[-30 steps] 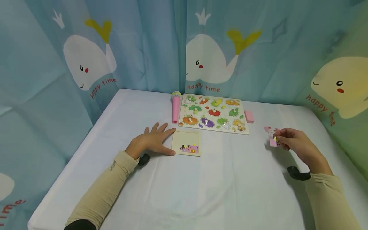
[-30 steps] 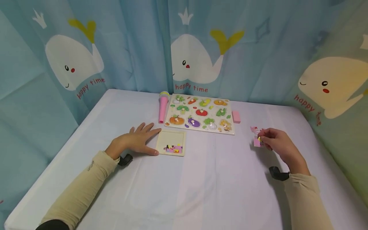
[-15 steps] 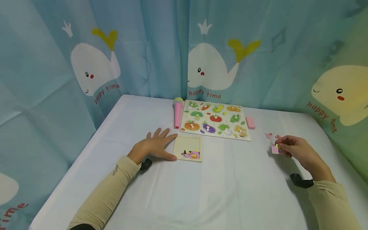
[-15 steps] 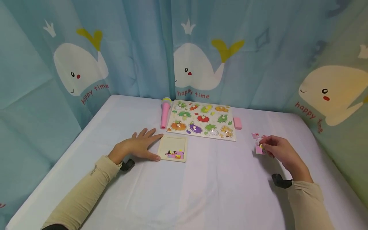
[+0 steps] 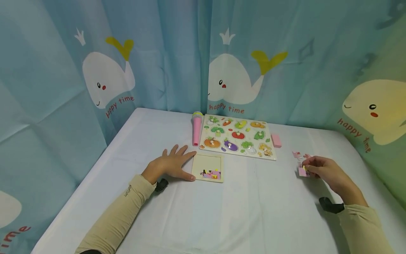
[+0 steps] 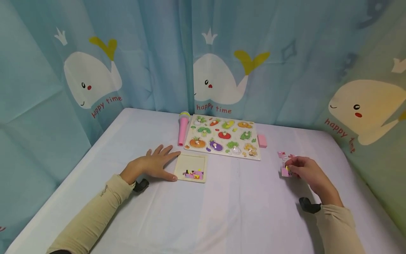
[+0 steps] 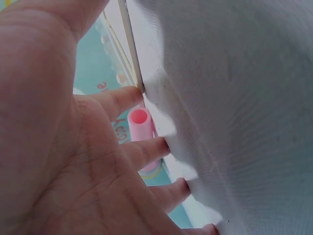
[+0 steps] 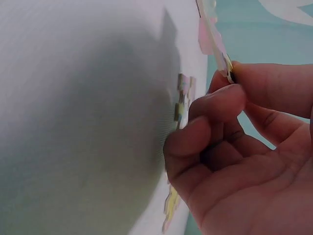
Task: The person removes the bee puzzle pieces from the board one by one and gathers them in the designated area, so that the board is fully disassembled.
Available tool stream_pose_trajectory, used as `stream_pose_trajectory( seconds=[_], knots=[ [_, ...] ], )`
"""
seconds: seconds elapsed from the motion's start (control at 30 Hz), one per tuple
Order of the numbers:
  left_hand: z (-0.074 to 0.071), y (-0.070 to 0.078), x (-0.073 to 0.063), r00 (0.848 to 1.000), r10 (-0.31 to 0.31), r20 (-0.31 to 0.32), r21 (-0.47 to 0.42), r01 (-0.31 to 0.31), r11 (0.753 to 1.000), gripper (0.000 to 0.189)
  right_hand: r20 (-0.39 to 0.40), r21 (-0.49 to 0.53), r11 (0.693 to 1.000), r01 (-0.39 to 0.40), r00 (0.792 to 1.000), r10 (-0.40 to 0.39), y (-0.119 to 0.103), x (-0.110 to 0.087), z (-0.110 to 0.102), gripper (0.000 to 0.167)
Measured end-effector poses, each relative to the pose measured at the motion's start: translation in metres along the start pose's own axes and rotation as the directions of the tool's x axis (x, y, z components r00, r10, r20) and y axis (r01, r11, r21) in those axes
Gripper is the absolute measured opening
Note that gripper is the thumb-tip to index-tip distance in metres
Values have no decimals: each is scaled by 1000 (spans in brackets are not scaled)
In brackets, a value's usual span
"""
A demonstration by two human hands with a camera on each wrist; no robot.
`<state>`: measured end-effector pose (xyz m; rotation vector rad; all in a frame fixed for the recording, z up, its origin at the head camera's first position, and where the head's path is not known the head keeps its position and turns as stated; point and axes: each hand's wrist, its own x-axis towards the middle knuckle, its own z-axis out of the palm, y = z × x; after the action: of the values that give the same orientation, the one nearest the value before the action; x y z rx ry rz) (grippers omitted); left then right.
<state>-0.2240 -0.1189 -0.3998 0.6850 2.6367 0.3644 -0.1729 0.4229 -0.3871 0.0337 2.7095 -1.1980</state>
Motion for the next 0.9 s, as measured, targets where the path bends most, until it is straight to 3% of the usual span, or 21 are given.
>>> stream_pose_trajectory(
  seconds=[0.5,0.9],
  knots=[
    [2,0,-2,1000,3,-7,-13,-4,1000,107,40,-26,999,-31,999,32,15,-3,-11,31],
    [1,0,-2,1000,8,-9,-4,-8,1000,106,-4,-50,999,-1,1000,1,21,-5,-9,30]
  ],
)
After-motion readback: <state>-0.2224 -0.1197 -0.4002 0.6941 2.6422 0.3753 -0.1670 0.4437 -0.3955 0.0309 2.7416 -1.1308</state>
